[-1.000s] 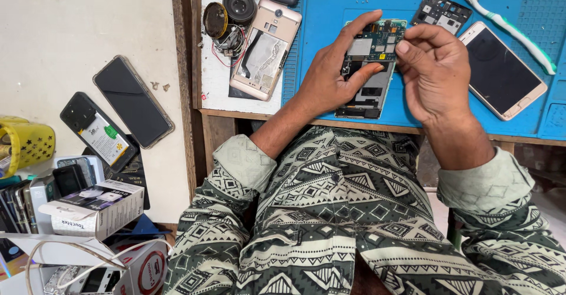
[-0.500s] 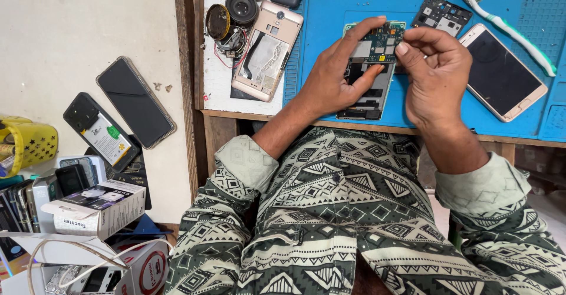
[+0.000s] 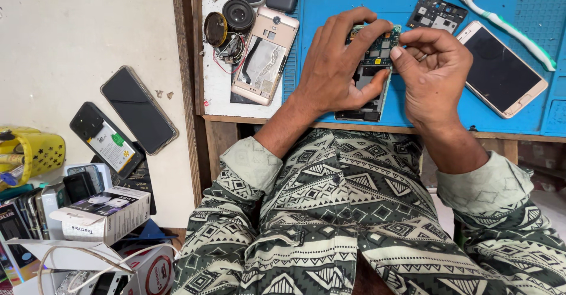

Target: The person repairs a disassembled smartphone at a workbench, holding the phone chassis and motherboard while consulting a second phone, then uses a small tool to pry and adjust components on the board and reseat parts in the chassis.

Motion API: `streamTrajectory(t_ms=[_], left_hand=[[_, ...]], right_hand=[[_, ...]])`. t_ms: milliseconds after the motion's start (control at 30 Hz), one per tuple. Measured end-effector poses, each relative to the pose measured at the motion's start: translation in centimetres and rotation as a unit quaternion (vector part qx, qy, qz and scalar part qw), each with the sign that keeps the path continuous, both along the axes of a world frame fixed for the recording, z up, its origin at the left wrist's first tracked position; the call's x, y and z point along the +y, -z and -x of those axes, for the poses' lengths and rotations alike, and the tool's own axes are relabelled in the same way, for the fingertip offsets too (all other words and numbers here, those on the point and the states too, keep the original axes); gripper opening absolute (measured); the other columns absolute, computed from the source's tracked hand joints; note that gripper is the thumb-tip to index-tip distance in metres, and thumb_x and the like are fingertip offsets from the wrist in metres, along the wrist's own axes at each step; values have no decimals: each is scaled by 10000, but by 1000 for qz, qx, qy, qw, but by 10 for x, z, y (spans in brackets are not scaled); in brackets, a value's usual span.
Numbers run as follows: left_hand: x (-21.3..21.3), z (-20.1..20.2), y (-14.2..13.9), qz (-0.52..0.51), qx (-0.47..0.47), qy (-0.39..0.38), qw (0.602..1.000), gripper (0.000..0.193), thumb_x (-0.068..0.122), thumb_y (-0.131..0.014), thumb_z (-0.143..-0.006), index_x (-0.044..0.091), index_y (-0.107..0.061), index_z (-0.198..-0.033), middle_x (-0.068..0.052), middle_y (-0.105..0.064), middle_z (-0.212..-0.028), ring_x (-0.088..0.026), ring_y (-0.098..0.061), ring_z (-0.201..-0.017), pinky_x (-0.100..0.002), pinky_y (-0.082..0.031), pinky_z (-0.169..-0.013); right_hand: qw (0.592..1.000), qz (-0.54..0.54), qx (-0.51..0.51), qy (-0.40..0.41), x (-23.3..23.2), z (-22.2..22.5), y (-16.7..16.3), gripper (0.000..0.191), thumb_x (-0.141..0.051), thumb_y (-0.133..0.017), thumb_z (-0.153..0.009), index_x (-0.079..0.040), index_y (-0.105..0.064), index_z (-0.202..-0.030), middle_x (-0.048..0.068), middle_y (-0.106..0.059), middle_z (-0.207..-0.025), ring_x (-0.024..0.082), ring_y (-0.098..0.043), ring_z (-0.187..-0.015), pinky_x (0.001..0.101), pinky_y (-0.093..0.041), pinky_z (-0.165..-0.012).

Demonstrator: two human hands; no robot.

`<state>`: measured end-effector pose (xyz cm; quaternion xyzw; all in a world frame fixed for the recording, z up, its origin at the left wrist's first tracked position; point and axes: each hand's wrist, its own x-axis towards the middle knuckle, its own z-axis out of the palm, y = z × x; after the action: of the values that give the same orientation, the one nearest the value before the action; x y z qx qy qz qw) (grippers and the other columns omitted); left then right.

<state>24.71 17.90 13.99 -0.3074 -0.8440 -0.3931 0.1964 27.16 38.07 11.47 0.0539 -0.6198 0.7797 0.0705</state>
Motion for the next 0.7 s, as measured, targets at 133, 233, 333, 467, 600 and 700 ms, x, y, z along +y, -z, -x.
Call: streamTrajectory(t_ms=[133,233,333,467,600,700], left_hand=[[1,2,-5,16,5,2,1000,644,324,-810,-792,169,-525,-1349,-65,-534,-1249,-268,-530,-1182,-434,-418,-967],[3,6,-8,20,30,0,999,645,323,-783,-774,133,-517,-1331,-68,-531,-1188,-261,-526,-1124,-439,-400,-941],[4,7,-10,25,54,0,998,633,311,-763,-753,123,-516,-1304,-71,-524,-1143,-257,-528,-1076,-441,-392,-928],[4,9,-12,17,56,12,998,613,302,-756,-761,108,-510,-1288,-66,-520,-1115,-249,-540,-1032,-431,-391,-916],[4,12,-16,14,52,28,998,606,301,-756,-743,93,-510,-1257,-72,-513,-1087,-262,-535,-1008,-430,-391,-901],[2,15,-18,12,47,46,998,622,322,-773,-731,82,-503,-1237,-72,-512,-1079,-266,-535,-1002,-429,-397,-895]], right_hand=[[1000,-13,9,4,-1,0,-1,204,103,-754,-1042,40,-658,-1211,56,-678,-1054,65,-632,-897,174,-537,-827],[999,-39,20,8,-2,-1,-2,195,109,-739,-1058,53,-661,-1227,62,-675,-1053,60,-621,-893,170,-531,-819],[997,-69,39,18,-3,-4,-3,196,110,-738,-1064,62,-655,-1235,65,-679,-1073,57,-626,-905,170,-539,-830],[994,-90,51,18,-3,-7,-4,152,106,-740,-1073,79,-652,-1194,58,-665,-1042,39,-603,-865,147,-510,-766],[995,-85,56,17,-4,-7,-5,151,115,-736,-1072,84,-652,-1194,54,-652,-1038,28,-587,-851,135,-494,-737],[993,-97,59,18,-4,-8,-7,141,124,-733,-1066,90,-661,-1183,59,-655,-1033,25,-581,-831,134,-483,-708]])
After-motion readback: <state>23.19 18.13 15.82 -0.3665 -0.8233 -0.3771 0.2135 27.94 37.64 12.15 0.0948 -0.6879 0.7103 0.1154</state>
